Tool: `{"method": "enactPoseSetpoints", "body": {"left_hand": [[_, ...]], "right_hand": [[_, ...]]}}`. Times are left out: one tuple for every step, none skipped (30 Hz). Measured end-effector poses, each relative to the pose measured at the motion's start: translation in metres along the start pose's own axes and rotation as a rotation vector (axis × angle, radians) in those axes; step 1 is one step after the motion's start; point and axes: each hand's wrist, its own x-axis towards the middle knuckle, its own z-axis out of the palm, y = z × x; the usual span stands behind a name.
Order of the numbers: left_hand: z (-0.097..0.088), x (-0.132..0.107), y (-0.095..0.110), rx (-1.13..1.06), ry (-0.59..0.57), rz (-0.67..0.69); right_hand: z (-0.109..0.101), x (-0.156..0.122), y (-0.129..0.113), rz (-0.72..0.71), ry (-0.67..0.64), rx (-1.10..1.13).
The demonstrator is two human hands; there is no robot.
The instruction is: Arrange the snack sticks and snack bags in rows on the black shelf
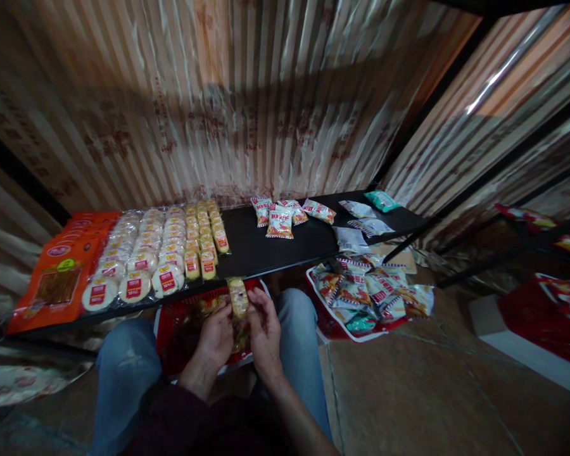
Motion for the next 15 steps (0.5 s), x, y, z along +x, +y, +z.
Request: {"method": "enactPoseSetpoints", "body": {"left_hand": [[-0.0002,0.0013,-0.001,-0.011,0.004,-0.006],[-0.0003,0.0026,-0.002,-0.016,0.011,-0.012],[-0.0003,0.0037,-0.0029,-0.015,0.016,-0.018],[0.0,0.0045,-0.0035,-0.011,0.02,-0.028],[0.0003,0.005,-0.0038,-0.009,0.022,-0.04],[0.0008,0.0053,-0.0039,-0.013,0.024,-0.051],[0.0013,0.0053,-0.0037,-0.025,0.025,-0.063],[0.0017,0.0051,-0.0033,-0.044,0.029,-0.074],[0.0021,0.0049,-0.0028,-0.065,0.033,-0.082],[0.0024,0.0048,-0.0022,-0.08,0.035,-0.088],[0.0026,0.0048,-0.0017,-0.084,0.036,-0.097],[0.0026,0.0049,-0.0013,-0.076,0.033,-0.104],[0.0025,0.0051,-0.0011,-0.061,0.03,-0.108],[0.0023,0.0054,-0.001,-0.048,0.026,-0.106],[0.0021,0.0057,-0.0011,-0.04,0.022,-0.099]], "right_hand": [[-0.0003,0.0002,0.0006,0.001,0.004,0.004],[-0.0006,0.0003,0.001,0.002,0.005,0.006],[-0.0009,0.0004,0.0012,0.001,0.003,0.006],[-0.001,0.0004,0.0012,0.0,0.001,0.006],[-0.0011,0.0004,0.0008,-0.002,-0.003,0.005],[-0.001,0.0004,0.0001,-0.004,-0.01,0.005],[-0.0007,0.0005,-0.0007,-0.003,-0.013,0.005],[-0.0004,0.0007,-0.0017,-0.001,-0.013,0.006],[0.0,0.0011,-0.0026,0.002,-0.012,0.004],[0.0003,0.0015,-0.0034,0.006,-0.01,0.001],[0.0006,0.0022,-0.004,0.012,-0.009,-0.004],[0.0008,0.0029,-0.0043,0.021,-0.011,-0.014],[0.0008,0.0037,-0.0044,0.028,-0.02,-0.028],[0.0005,0.0045,-0.0044,0.028,-0.033,-0.047],[0.0001,0.0052,-0.0042,0.021,-0.046,-0.071]]}}
